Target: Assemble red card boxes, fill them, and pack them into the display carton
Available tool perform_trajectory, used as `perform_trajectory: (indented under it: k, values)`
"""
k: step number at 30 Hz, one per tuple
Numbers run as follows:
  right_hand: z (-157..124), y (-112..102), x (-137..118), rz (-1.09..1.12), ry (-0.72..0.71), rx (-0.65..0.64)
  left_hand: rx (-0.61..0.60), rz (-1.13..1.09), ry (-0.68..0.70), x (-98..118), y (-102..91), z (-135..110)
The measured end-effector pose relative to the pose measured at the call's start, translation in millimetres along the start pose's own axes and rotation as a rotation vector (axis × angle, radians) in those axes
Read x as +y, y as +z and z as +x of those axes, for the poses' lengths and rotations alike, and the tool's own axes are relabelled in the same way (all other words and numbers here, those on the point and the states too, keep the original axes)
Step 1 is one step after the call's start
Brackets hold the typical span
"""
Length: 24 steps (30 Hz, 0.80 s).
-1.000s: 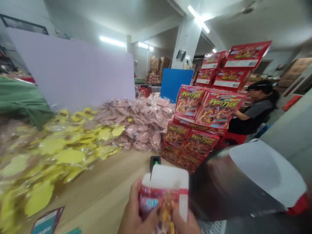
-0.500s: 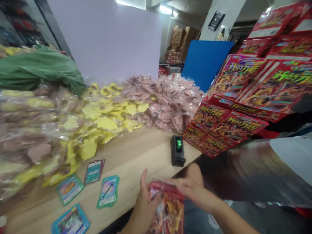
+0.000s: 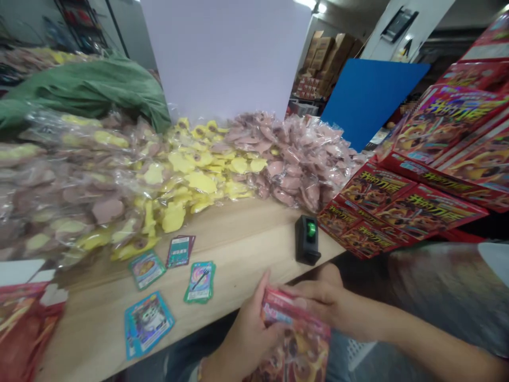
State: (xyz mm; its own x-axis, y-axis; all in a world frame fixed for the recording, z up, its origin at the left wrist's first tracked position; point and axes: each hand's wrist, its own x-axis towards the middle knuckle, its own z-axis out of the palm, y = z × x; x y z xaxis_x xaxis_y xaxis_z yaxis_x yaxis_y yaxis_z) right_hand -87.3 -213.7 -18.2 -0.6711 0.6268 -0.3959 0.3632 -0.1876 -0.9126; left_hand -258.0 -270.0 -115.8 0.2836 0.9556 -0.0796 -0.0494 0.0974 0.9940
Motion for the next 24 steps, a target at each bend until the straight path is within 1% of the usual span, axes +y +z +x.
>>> perform_trajectory:
  k: [2, 3, 4, 5, 6, 7, 8, 9, 10, 11, 12, 13, 14, 15, 16, 18, 19, 21, 24]
  values:
    - [-8, 9, -9, -0.132, -0.030, -0.065, 0.020, 0.002, 0.002, 3, 1.9, -2]
    - [-12, 14, -10, -0.215, -0.058, -0.059, 0.048, 0.014, 0.016, 6, 1.2, -2]
    - [-16, 19, -7, -0.289, -0.087, -0.027, 0.052, 0.046, 0.041, 11, -1.3, -2]
    - [-20, 23, 0, -0.328, -0.116, 0.057, 0.021, 0.099, 0.078, 19, -5.8, -1]
    - [-22, 23, 9, -0.328, -0.139, 0.184, -0.032, 0.174, 0.126, 29, -12.4, 1]
    - [-24, 20, 20, -0.299, -0.155, 0.331, -0.080, 0.266, 0.185, 40, -20.6, 4]
    - [-23, 13, 32, -0.257, -0.167, 0.483, -0.101, 0.365, 0.251, 53, -29.5, 7]
    - [-21, 1, 44, -0.193, -0.155, 0.650, -0.070, 0.456, 0.331, 65, -38.2, 12]
    - [-17, -13, 54, -0.119, -0.115, 0.811, 0.005, 0.540, 0.425, 75, -45.6, 18]
    - [-10, -28, 63, -0.045, -0.049, 0.941, 0.103, 0.615, 0.525, 83, -50.7, 25]
    - [-2, -43, 70, 0.031, 0.033, 1.023, 0.170, 0.682, 0.623, 87, -53.1, 33]
    - [8, -56, 76, 0.116, 0.117, 1.074, 0.184, 0.738, 0.710, 87, -52.9, 42]
    - [19, -67, 81, 0.198, 0.191, 1.096, 0.155, 0.783, 0.764, 84, -50.6, 50]
    - [29, -75, 84, 0.263, 0.242, 1.089, 0.099, 0.829, 0.775, 78, -47.1, 58]
    - [39, -81, 87, 0.308, 0.264, 1.064, 0.034, 0.875, 0.752, 71, -43.3, 63]
    - [52, -86, 93, 0.414, 0.276, 1.041, -0.039, 0.962, 0.675, 56, -37.9, 68]
    - [54, -85, 96, 0.457, 0.256, 1.044, -0.049, 1.009, 0.638, 51, -37.0, 68]
    - [52, -78, 103, 0.520, 0.171, 1.067, -0.068, 1.085, 0.597, 47, -37.8, 64]
    - [38, -55, 114, 0.548, 0.046, 1.120, -0.075, 1.147, 0.559, 51, -39.2, 60]
